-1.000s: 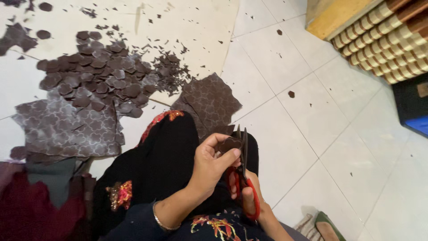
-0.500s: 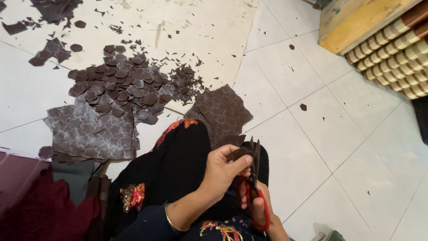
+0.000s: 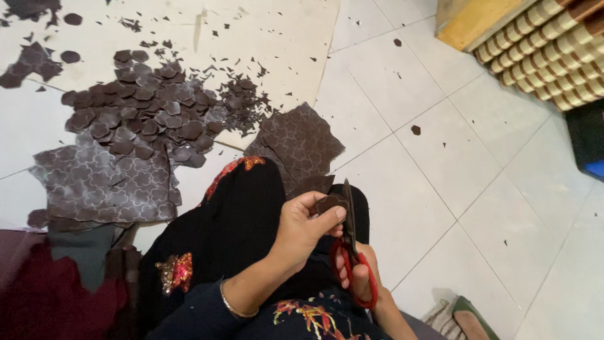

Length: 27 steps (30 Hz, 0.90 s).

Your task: The person sits on the floor and uses red-handled scissors to cut a brown patterned sheet into small flower-shaped pieces. They repeatedly trim the edges of each piece and place the finished shapes onto a growing pile on the floor.

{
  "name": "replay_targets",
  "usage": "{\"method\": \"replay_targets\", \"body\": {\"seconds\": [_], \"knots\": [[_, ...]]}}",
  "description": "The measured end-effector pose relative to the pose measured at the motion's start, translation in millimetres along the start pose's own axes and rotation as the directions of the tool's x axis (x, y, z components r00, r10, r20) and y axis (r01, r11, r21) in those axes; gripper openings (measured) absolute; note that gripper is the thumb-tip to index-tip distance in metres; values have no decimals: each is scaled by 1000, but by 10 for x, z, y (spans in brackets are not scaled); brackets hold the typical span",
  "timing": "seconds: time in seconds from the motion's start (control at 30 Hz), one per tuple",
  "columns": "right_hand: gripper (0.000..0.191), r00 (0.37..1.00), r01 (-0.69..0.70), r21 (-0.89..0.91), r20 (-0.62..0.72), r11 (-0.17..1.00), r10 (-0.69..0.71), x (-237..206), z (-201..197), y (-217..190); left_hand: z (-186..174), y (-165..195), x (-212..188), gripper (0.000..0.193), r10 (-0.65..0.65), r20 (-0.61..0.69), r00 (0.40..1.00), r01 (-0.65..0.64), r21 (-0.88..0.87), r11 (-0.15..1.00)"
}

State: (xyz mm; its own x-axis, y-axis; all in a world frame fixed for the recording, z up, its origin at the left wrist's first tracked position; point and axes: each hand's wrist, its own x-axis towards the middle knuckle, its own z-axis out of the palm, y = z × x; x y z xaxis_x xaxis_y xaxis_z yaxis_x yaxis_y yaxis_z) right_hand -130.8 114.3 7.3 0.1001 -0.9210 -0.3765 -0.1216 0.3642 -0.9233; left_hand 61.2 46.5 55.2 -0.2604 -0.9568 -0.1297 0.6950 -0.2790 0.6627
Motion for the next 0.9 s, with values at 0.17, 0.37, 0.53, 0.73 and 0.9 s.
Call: {"method": "replay_targets", "body": {"seconds": [0.17, 0.37, 0.53, 0.73, 0.9], "knots": [[109, 989, 148, -184, 50, 972, -141, -1, -117, -104, -34, 1, 11, 10, -1, 22, 1000, 0, 40, 999], [110, 986, 131, -301, 137, 945, -93, -40, -211, -515, -141, -14, 99, 9, 46, 23, 999, -49, 178, 983], [110, 985, 103, -361, 165, 927, -46, -41, -196, -612, -239, 15, 137, 12, -14, 23, 1000, 5, 339, 941], [113, 983, 90, -354, 182, 931, -26, -50, -223, -531, -235, 83, 94, 11, -57, 63, 996, 20, 477, 879], [113, 981, 80, -302, 193, 950, -21, -91, -201, -500, -204, 139, 59, 14, -15, 80, 997, -35, 581, 813]]}}
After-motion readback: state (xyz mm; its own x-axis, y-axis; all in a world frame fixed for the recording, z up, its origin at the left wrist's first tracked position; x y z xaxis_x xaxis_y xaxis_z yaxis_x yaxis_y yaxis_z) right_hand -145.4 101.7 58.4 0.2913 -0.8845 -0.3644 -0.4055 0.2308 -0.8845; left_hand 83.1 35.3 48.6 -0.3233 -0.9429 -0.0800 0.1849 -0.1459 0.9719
